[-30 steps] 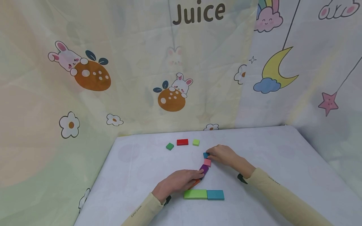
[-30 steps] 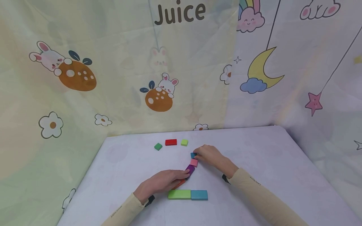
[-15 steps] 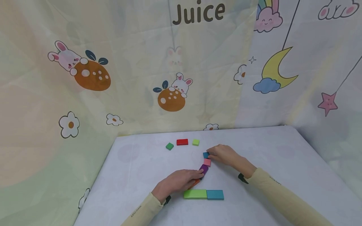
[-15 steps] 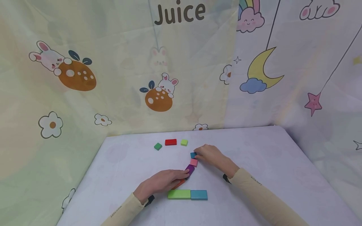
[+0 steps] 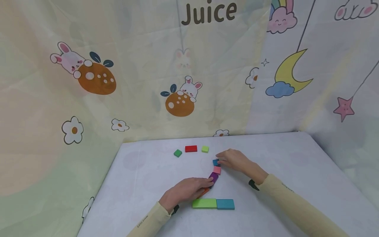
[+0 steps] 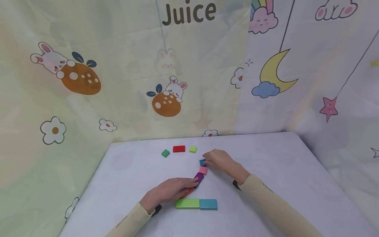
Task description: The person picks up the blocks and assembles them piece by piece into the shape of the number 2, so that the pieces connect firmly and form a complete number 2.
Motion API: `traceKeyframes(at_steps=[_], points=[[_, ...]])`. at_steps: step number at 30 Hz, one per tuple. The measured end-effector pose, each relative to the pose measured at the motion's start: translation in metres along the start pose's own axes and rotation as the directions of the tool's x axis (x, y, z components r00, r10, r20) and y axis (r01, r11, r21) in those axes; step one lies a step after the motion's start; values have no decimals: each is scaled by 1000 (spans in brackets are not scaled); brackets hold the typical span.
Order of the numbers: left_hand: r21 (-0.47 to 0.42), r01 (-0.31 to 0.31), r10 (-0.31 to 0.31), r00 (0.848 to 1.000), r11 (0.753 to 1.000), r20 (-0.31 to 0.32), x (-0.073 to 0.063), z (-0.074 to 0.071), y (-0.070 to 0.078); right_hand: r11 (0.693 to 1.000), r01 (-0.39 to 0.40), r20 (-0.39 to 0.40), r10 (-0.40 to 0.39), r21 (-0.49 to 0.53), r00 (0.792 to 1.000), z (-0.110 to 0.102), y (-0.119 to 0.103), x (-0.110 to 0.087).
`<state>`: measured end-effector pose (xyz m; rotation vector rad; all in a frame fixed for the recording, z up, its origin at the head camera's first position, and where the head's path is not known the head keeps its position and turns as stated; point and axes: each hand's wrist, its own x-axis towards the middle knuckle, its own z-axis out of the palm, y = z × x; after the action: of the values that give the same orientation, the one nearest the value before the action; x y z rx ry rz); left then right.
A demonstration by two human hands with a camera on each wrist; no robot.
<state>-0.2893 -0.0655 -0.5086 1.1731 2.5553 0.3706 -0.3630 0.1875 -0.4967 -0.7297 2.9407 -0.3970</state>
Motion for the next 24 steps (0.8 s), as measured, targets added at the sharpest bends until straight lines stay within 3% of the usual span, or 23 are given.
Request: traceKeyframes(at_steps=[16,24], points=[[-12,5,-5,1000,1000,10,0,-2,0,999,-51,-3,51,13,999,-9,-9,27],[-18,11,-11,1000,1000,12,0,-2,0,998,-30,27,32,-56,999,-15,-13,53]])
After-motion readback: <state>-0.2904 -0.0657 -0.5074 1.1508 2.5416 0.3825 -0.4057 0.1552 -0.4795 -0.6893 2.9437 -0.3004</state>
